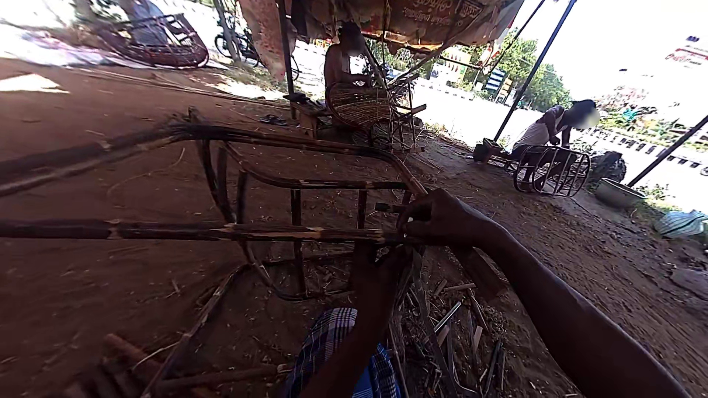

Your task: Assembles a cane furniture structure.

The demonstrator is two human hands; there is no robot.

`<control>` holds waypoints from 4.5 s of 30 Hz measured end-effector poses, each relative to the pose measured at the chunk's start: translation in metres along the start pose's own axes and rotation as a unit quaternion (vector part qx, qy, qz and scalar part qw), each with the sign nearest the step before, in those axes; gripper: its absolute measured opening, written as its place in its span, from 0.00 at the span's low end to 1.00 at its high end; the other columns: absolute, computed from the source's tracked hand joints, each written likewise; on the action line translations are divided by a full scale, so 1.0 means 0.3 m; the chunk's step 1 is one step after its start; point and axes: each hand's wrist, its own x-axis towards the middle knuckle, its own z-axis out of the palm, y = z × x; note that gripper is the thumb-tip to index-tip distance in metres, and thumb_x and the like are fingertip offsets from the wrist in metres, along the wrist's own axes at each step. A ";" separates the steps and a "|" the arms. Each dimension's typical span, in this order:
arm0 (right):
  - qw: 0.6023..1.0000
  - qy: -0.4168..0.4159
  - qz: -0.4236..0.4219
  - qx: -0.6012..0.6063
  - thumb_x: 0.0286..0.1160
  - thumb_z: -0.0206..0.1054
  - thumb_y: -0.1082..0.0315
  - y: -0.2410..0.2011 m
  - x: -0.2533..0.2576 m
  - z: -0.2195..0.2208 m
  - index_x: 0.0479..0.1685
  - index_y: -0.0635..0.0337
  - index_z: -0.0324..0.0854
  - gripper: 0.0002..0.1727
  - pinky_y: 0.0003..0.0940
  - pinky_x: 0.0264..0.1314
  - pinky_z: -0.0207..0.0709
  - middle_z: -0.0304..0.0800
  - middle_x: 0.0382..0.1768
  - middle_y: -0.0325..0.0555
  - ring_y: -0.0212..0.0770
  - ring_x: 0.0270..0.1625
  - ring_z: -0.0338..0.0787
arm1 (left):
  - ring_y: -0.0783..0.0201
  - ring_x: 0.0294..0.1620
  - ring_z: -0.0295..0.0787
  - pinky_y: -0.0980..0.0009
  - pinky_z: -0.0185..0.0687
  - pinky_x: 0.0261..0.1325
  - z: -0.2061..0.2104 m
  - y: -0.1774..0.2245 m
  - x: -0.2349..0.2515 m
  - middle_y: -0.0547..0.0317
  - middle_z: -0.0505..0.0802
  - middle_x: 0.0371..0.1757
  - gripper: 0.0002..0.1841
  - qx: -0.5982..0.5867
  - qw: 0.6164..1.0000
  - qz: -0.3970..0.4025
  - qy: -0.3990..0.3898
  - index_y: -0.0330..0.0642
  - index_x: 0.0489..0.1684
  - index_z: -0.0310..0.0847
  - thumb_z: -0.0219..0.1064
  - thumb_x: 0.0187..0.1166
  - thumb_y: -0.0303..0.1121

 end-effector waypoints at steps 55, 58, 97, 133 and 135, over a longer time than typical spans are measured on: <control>0.961 0.130 -0.209 -0.129 0.69 0.79 0.59 -0.773 0.733 0.744 0.43 0.44 0.88 0.09 0.35 0.21 0.77 0.89 0.36 0.33 0.32 0.21 0.80 | 0.67 0.27 0.88 0.73 0.89 0.33 -1.269 0.691 0.399 0.53 0.92 0.36 0.10 -0.124 0.943 0.161 0.263 0.36 0.52 0.84 0.71 0.76 0.21; 0.966 0.156 -0.152 -0.139 0.78 0.73 0.57 -0.777 0.731 0.755 0.41 0.46 0.90 0.06 0.45 0.28 0.77 0.90 0.32 0.36 0.38 0.27 0.85 | 0.67 0.27 0.90 0.73 0.90 0.33 -1.264 0.686 0.400 0.53 0.93 0.35 0.10 -0.112 0.939 0.182 0.269 0.34 0.51 0.84 0.72 0.75 0.20; 0.983 0.057 0.058 -0.164 0.69 0.78 0.52 -0.850 0.790 0.767 0.24 0.51 0.81 0.16 0.51 0.27 0.72 0.80 0.19 0.46 0.47 0.24 0.81 | 0.67 0.24 0.84 0.75 0.84 0.29 -1.204 0.666 0.338 0.50 0.91 0.34 0.09 -0.100 0.966 0.093 0.218 0.34 0.50 0.86 0.74 0.75 0.24; 0.989 0.125 -0.019 -0.080 0.83 0.67 0.51 -0.811 0.750 0.732 0.46 0.46 0.89 0.11 0.51 0.24 0.75 0.86 0.25 0.42 0.43 0.22 0.82 | 0.61 0.34 0.92 0.66 0.93 0.44 -1.173 0.691 0.338 0.50 0.91 0.39 0.18 -0.038 0.981 0.077 0.173 0.35 0.57 0.78 0.75 0.70 0.18; 0.985 0.153 -0.078 -0.027 0.85 0.62 0.62 -0.806 0.768 0.732 0.51 0.49 0.91 0.11 0.43 0.19 0.72 0.84 0.23 0.42 0.41 0.18 0.78 | 0.60 0.36 0.92 0.64 0.93 0.45 -1.180 0.691 0.347 0.49 0.92 0.41 0.19 -0.019 0.983 0.072 0.169 0.34 0.59 0.77 0.76 0.70 0.18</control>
